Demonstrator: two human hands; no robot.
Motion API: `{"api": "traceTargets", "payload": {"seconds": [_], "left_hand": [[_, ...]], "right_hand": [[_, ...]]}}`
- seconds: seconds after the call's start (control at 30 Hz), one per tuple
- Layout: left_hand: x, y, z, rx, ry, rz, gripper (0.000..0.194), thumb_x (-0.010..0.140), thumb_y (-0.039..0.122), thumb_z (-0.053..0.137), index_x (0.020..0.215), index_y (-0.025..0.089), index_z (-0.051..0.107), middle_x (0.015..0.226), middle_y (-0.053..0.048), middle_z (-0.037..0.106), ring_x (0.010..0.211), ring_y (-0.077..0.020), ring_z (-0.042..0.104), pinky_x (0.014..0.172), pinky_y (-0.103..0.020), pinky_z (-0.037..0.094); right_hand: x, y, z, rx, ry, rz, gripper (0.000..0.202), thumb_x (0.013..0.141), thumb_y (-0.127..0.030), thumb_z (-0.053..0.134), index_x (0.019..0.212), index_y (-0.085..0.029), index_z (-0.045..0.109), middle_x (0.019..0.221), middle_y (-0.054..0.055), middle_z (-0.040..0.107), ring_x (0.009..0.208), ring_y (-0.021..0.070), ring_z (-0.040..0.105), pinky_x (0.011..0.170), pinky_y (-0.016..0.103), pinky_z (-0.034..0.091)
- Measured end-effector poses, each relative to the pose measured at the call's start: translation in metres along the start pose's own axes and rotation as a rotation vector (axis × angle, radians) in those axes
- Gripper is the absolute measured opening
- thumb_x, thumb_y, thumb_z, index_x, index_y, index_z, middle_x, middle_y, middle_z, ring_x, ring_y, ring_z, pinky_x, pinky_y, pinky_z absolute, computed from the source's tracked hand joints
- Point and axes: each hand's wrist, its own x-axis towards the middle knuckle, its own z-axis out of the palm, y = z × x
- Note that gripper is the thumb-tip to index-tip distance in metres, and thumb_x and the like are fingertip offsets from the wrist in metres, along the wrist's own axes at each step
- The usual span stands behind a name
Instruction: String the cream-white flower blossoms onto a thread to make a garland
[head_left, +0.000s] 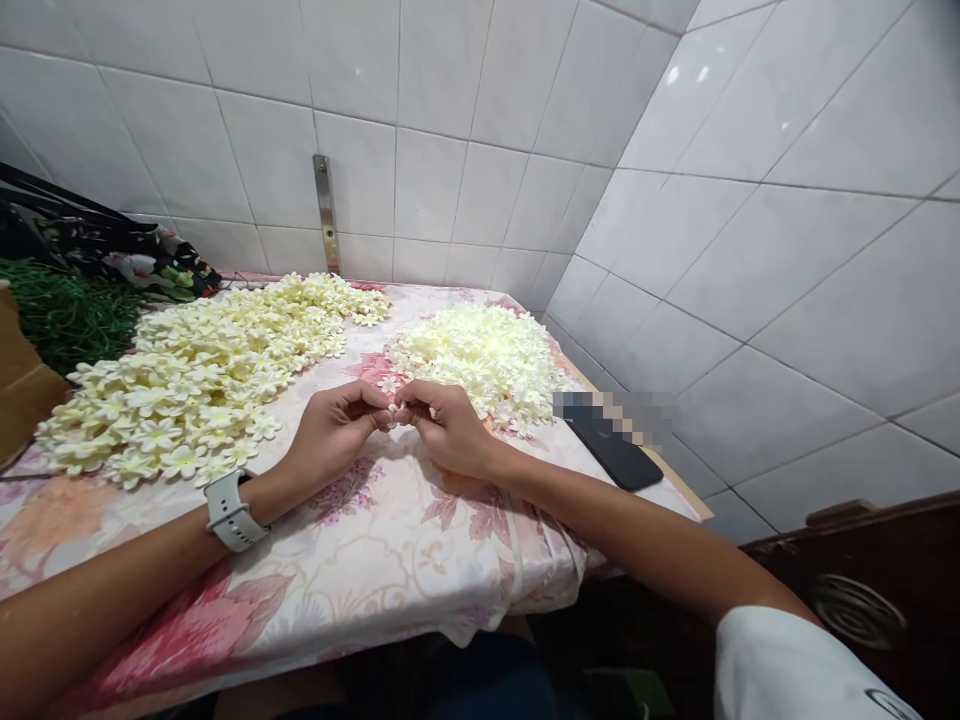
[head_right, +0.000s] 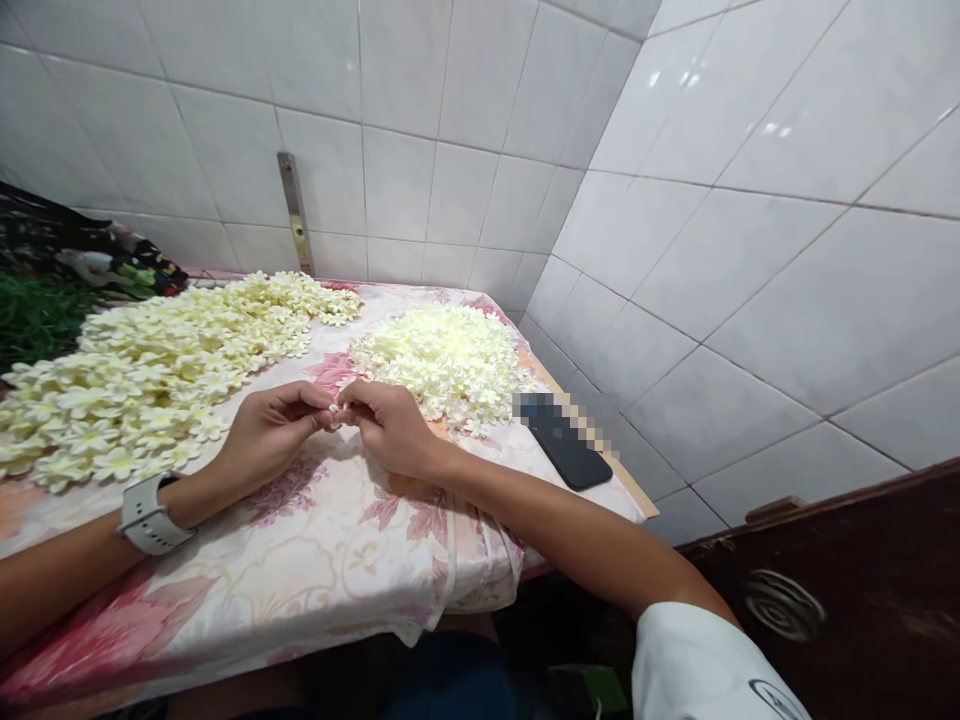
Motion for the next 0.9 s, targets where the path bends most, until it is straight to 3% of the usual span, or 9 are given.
{"api": "traceTargets", "payload": {"seconds": [0.1, 0.2, 0.3, 0.37, 0.47, 0.57, 0.7, 0.77, 0.9], "left_hand": [[0.002, 0.001, 0.0, -0.036, 0.013, -0.054, 0.024, 0.068, 0.038, 0.086, 0.068, 0.02, 0.069, 0.066, -0.001, 0.067, 0.062, -0.0158, 0.06, 0.061, -0.03, 0.05], [0.004, 0.003, 0.0, -0.085, 0.03, -0.136, 0.032, 0.066, 0.043, 0.087, 0.071, 0.02, 0.067, 0.071, -0.001, 0.067, 0.065, -0.015, 0.061, 0.061, -0.028, 0.051], [0.006, 0.005, 0.001, -0.237, 0.034, -0.302, 0.04, 0.069, 0.053, 0.084, 0.08, 0.019, 0.065, 0.078, -0.002, 0.067, 0.066, -0.0151, 0.065, 0.063, -0.029, 0.055], [0.006, 0.004, 0.0, -0.325, -0.027, -0.392, 0.043, 0.072, 0.058, 0.08, 0.081, 0.018, 0.065, 0.076, -0.003, 0.068, 0.064, -0.0153, 0.065, 0.063, -0.029, 0.056], [0.006, 0.003, -0.002, -0.334, -0.077, -0.372, 0.039, 0.068, 0.051, 0.085, 0.078, 0.016, 0.068, 0.074, -0.003, 0.067, 0.064, -0.014, 0.063, 0.061, -0.026, 0.053], [0.006, 0.0, -0.005, -0.261, -0.025, -0.307, 0.035, 0.062, 0.041, 0.091, 0.074, 0.016, 0.069, 0.071, -0.001, 0.065, 0.06, -0.0107, 0.058, 0.055, -0.023, 0.046], [0.004, -0.004, -0.007, -0.144, -0.011, -0.273, 0.033, 0.062, 0.037, 0.09, 0.069, 0.013, 0.069, 0.067, -0.002, 0.066, 0.059, -0.0099, 0.055, 0.053, -0.021, 0.041], [0.003, -0.005, -0.006, -0.14, 0.008, -0.256, 0.031, 0.063, 0.036, 0.089, 0.068, 0.013, 0.069, 0.067, -0.002, 0.067, 0.059, -0.01, 0.055, 0.053, -0.022, 0.041], [0.002, -0.005, -0.004, -0.159, 0.008, -0.205, 0.028, 0.067, 0.035, 0.086, 0.069, 0.013, 0.07, 0.066, -0.001, 0.066, 0.058, -0.0095, 0.055, 0.054, -0.021, 0.042]], "right_hand": [[0.001, 0.005, 0.002, 0.098, -0.028, 0.035, 0.004, 0.085, -0.019, 0.057, 0.082, -0.02, 0.06, 0.073, -0.001, 0.062, 0.067, 0.0132, 0.052, 0.065, 0.026, 0.041], [0.006, 0.011, 0.0, 0.113, -0.032, 0.023, 0.015, 0.088, -0.029, 0.064, 0.077, -0.02, 0.058, 0.068, -0.002, 0.058, 0.063, 0.0132, 0.05, 0.061, 0.027, 0.041], [0.01, 0.014, -0.007, -0.076, 0.052, -0.143, 0.016, 0.09, -0.026, 0.062, 0.075, -0.02, 0.06, 0.072, 0.002, 0.062, 0.068, 0.0157, 0.054, 0.065, 0.03, 0.044], [0.011, 0.014, -0.011, -0.227, 0.083, -0.306, 0.018, 0.094, -0.02, 0.056, 0.078, -0.021, 0.064, 0.082, 0.006, 0.066, 0.077, 0.0177, 0.058, 0.071, 0.032, 0.047], [0.01, 0.011, -0.015, -0.294, 0.047, -0.409, 0.015, 0.096, -0.023, 0.056, 0.089, -0.021, 0.07, 0.089, 0.009, 0.067, 0.082, 0.0185, 0.06, 0.074, 0.033, 0.048], [0.008, 0.01, -0.014, -0.1, -0.045, -0.227, 0.018, 0.09, -0.036, 0.068, 0.098, -0.019, 0.067, 0.087, 0.006, 0.066, 0.076, 0.0163, 0.06, 0.069, 0.03, 0.049], [0.006, 0.014, -0.01, 0.187, -0.162, 0.108, 0.03, 0.091, -0.046, 0.065, 0.098, -0.017, 0.063, 0.084, 0.003, 0.065, 0.07, 0.0125, 0.057, 0.064, 0.026, 0.047], [0.006, 0.015, -0.01, 0.206, -0.217, 0.121, 0.03, 0.089, -0.045, 0.068, 0.094, -0.016, 0.065, 0.083, 0.003, 0.066, 0.071, 0.0127, 0.057, 0.066, 0.026, 0.046], [0.008, 0.012, -0.014, 0.223, -0.192, 0.09, 0.027, 0.084, -0.04, 0.075, 0.083, -0.016, 0.064, 0.074, 0.0, 0.062, 0.067, 0.0111, 0.053, 0.062, 0.024, 0.042]]}}
